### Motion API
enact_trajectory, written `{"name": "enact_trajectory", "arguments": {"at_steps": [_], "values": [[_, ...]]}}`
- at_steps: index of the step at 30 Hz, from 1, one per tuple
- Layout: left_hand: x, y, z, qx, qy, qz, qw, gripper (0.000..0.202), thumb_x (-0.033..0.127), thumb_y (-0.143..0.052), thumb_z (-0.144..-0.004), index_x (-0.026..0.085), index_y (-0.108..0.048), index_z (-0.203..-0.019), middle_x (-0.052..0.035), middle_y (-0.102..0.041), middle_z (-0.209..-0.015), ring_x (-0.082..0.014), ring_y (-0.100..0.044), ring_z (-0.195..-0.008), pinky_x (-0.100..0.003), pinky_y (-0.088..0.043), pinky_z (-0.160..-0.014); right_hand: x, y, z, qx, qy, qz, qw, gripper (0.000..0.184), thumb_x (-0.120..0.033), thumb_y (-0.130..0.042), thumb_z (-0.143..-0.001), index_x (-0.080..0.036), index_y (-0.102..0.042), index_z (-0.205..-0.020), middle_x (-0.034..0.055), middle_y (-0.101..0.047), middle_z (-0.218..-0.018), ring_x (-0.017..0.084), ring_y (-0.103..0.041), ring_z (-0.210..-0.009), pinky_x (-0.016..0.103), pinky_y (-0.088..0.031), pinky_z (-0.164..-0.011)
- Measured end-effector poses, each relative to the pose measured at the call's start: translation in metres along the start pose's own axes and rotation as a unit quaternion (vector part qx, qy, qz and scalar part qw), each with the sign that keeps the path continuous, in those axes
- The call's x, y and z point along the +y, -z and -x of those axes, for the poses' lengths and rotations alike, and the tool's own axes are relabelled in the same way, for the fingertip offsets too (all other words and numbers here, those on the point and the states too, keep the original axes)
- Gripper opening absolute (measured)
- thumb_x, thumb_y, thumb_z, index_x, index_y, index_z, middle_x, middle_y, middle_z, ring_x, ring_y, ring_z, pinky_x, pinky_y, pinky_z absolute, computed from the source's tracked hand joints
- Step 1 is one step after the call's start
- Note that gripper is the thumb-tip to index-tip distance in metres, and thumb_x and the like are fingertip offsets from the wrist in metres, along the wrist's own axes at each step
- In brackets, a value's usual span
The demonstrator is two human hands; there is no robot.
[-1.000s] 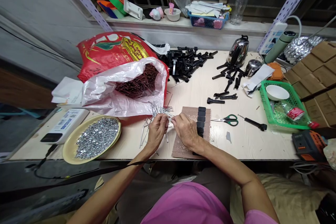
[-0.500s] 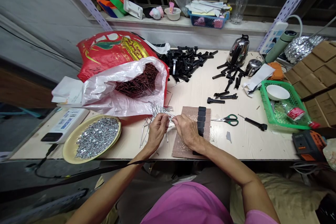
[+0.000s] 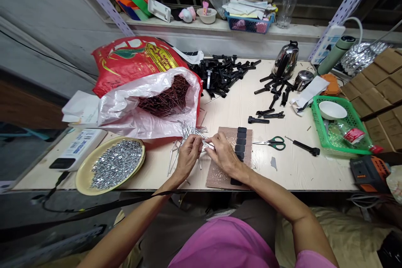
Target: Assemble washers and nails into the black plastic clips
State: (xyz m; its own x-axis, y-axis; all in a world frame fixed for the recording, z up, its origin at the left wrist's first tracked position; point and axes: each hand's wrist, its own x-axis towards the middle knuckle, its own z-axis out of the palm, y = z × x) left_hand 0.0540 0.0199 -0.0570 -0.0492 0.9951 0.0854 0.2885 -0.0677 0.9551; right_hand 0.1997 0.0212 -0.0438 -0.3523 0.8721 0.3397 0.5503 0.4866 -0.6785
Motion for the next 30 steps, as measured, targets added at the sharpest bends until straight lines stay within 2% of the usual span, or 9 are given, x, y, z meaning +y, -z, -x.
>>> {"name": "enact_trajectory", "arguments": {"at_steps": [4, 8, 14, 16, 18, 20, 21, 25, 30], "values": [[-0.001, -0.001, -0.001, 0.003, 0.000, 0.002, 1.000, 0.030, 0.048, -0.043, -0.086, 0.022, -0.046, -0.071, 0.0059, -0.040, -0.058, -0.0117, -0.040, -0.052, -0.025, -0.033, -0.054, -0.003, 0.000, 0.003, -0.005, -0.020, 0.015, 1.000, 0.023, -0.015, -0.044, -0.092, -0.017, -0.064, -0.102, 0.0063, -0.059, -0.088, 0.016, -0.059, -0.077, 0.028, -0.050, -0.071], [0.001, -0.001, -0.001, 0.002, 0.000, 0.006, 1.000, 0.029, 0.047, -0.044, -0.087, 0.022, -0.047, -0.071, 0.0057, -0.041, -0.057, -0.0117, -0.040, -0.052, -0.025, -0.033, -0.054, -0.007, 0.002, -0.001, -0.004, -0.092, -0.071, 0.993, 0.017, -0.020, -0.049, -0.091, -0.018, -0.066, -0.095, 0.0020, -0.063, -0.081, 0.013, -0.060, -0.073, 0.025, -0.049, -0.069], [0.002, -0.001, -0.001, -0.006, -0.012, 0.003, 1.000, 0.029, 0.044, -0.045, -0.087, 0.022, -0.047, -0.068, 0.0054, -0.042, -0.058, -0.0109, -0.041, -0.052, -0.024, -0.034, -0.053, -0.008, 0.008, -0.008, 0.019, -0.122, -0.112, 0.986, 0.009, -0.020, -0.059, -0.083, -0.017, -0.065, -0.077, 0.0012, -0.063, -0.075, 0.013, -0.060, -0.075, 0.027, -0.048, -0.073], [0.002, -0.001, -0.002, -0.010, -0.014, -0.001, 1.000, 0.030, 0.045, -0.045, -0.086, 0.022, -0.047, -0.068, 0.0054, -0.042, -0.057, -0.0109, -0.041, -0.051, -0.024, -0.034, -0.053, -0.007, 0.007, -0.008, -0.016, -0.186, -0.186, 0.965, 0.013, -0.025, -0.056, -0.085, -0.017, -0.063, -0.077, -0.0014, -0.059, -0.064, 0.011, -0.057, -0.062, 0.024, -0.048, -0.062], [0.001, -0.001, -0.004, -0.019, -0.012, 0.000, 1.000, 0.031, 0.047, -0.045, -0.085, 0.022, -0.047, -0.067, 0.0056, -0.041, -0.056, -0.0109, -0.040, -0.050, -0.024, -0.033, -0.052, -0.004, 0.005, -0.009, -0.050, -0.266, -0.268, 0.925, 0.016, -0.030, -0.055, -0.084, -0.016, -0.061, -0.079, -0.0050, -0.054, -0.054, 0.009, -0.051, -0.047, 0.021, -0.043, -0.049], [0.001, 0.000, -0.005, -0.029, -0.008, 0.006, 1.000, 0.033, 0.049, -0.045, -0.085, 0.021, -0.047, -0.066, 0.0056, -0.040, -0.055, -0.0107, -0.039, -0.049, -0.024, -0.032, -0.050, -0.002, 0.002, -0.009, -0.049, -0.312, -0.315, 0.895, 0.015, -0.031, -0.059, -0.080, -0.016, -0.058, -0.082, -0.0073, -0.051, -0.051, 0.007, -0.048, -0.041, 0.018, -0.038, -0.042], [0.001, 0.000, -0.004, -0.031, -0.006, 0.012, 0.999, 0.035, 0.049, -0.044, -0.085, 0.022, -0.046, -0.065, 0.0056, -0.040, -0.054, -0.0106, -0.038, -0.049, -0.024, -0.032, -0.049, -0.001, 0.001, -0.010, -0.035, -0.317, -0.322, 0.891, 0.016, -0.030, -0.061, -0.078, -0.016, -0.057, -0.083, -0.0075, -0.052, -0.052, 0.007, -0.048, -0.041, 0.017, -0.038, -0.041], [0.000, 0.001, -0.002, -0.031, 0.001, 0.040, 0.999, 0.036, 0.050, -0.042, -0.087, 0.021, -0.051, -0.069, 0.0047, -0.042, -0.055, -0.0107, -0.039, -0.048, -0.023, -0.031, -0.047, 0.000, 0.001, -0.010, 0.007, -0.290, -0.303, 0.908, 0.018, -0.029, -0.065, -0.072, -0.017, -0.055, -0.080, -0.0071, -0.055, -0.059, 0.006, -0.052, -0.043, 0.017, -0.040, -0.043], [0.000, 0.001, -0.003, -0.034, 0.011, 0.035, 0.999, 0.030, 0.049, -0.051, -0.082, 0.020, -0.060, -0.079, 0.0039, -0.048, -0.059, -0.0105, -0.042, -0.050, -0.022, -0.032, -0.045, -0.004, 0.005, -0.006, 0.019, -0.243, -0.240, 0.940, 0.015, -0.030, -0.062, -0.076, -0.018, -0.054, -0.079, -0.0047, -0.058, -0.063, 0.008, -0.055, -0.049, 0.020, -0.045, -0.049]]}}
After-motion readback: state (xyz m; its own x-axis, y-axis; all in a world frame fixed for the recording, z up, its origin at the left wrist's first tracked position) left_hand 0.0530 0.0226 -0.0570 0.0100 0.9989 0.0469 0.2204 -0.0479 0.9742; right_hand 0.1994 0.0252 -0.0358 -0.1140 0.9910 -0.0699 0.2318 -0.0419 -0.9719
